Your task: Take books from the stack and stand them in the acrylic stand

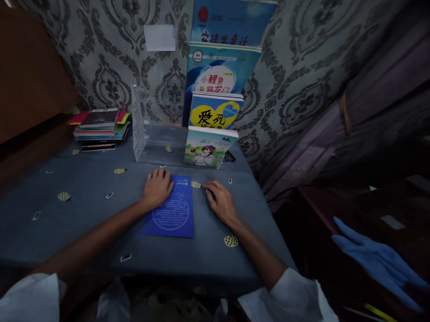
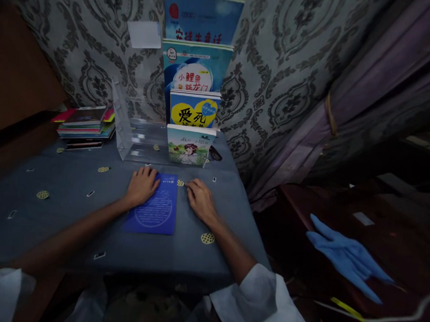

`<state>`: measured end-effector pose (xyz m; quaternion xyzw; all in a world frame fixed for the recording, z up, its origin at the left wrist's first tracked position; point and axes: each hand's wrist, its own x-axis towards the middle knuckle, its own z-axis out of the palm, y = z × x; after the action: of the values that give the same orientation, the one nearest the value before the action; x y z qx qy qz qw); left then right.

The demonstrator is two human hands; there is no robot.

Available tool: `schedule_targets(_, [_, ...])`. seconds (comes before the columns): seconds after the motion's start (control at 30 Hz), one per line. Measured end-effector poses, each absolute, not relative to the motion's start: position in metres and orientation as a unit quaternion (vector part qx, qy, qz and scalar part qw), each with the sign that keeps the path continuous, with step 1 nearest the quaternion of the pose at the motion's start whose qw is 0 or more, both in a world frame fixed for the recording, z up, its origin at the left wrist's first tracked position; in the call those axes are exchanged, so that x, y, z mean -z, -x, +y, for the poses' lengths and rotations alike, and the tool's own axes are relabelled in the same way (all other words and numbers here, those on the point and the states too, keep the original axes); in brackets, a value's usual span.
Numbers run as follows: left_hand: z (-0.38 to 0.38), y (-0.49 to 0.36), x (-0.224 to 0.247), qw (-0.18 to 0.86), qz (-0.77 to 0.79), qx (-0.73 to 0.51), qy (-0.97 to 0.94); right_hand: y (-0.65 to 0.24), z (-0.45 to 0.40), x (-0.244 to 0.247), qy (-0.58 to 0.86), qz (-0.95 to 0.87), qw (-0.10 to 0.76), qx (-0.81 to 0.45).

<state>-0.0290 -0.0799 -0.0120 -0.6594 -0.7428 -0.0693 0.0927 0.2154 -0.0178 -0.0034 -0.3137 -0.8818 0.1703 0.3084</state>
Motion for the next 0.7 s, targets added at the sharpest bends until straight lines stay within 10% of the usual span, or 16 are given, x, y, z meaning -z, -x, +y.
schedule_targets(0.7, [-0.081,-0.015,0.001,0.019,-0.623,0.108,0.774,-0.179,-0.021,0.008,0.325,-0.924,0.166,-0.110])
